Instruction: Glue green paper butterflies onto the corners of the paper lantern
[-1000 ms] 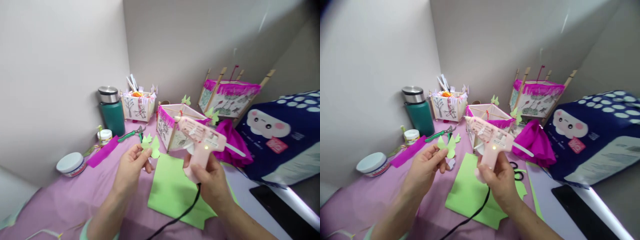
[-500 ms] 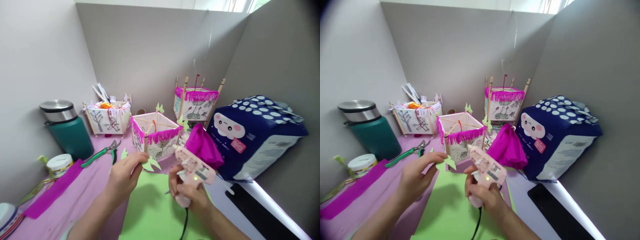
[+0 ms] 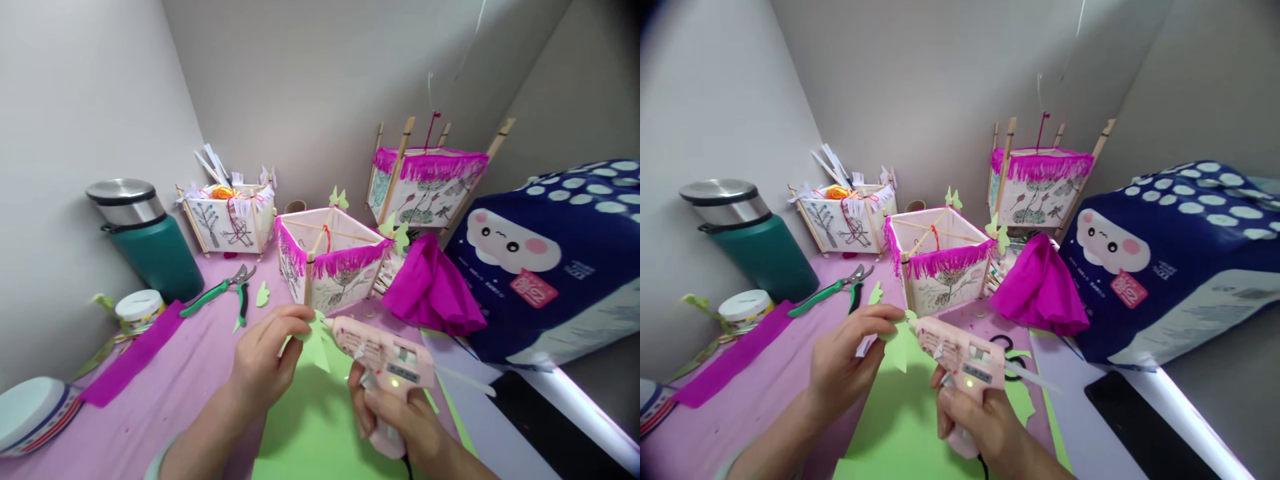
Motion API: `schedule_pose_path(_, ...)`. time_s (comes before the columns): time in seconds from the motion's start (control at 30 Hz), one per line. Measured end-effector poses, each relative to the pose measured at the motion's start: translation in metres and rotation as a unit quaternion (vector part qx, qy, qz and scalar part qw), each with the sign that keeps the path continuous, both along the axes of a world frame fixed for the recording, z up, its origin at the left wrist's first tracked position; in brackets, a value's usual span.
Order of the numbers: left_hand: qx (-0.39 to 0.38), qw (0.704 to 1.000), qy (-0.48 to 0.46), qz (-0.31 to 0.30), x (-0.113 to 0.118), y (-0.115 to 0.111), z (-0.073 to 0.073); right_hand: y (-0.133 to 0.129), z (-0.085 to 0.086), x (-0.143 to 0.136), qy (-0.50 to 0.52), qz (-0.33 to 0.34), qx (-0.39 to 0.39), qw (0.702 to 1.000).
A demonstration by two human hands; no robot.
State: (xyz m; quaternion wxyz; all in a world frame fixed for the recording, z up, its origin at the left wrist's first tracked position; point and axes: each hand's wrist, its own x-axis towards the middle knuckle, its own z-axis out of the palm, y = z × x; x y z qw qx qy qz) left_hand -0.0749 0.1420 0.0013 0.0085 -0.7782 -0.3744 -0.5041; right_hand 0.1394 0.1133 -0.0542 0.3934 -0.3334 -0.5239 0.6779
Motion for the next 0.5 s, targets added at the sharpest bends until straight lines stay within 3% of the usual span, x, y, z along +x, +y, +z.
schedule_pose_path(0.5,-0.005,0.999,0.030,-0.015,-0.003,0.007,-0.007,0.000,0.015,-0.005,-0.056,0.007,0.012,0.998)
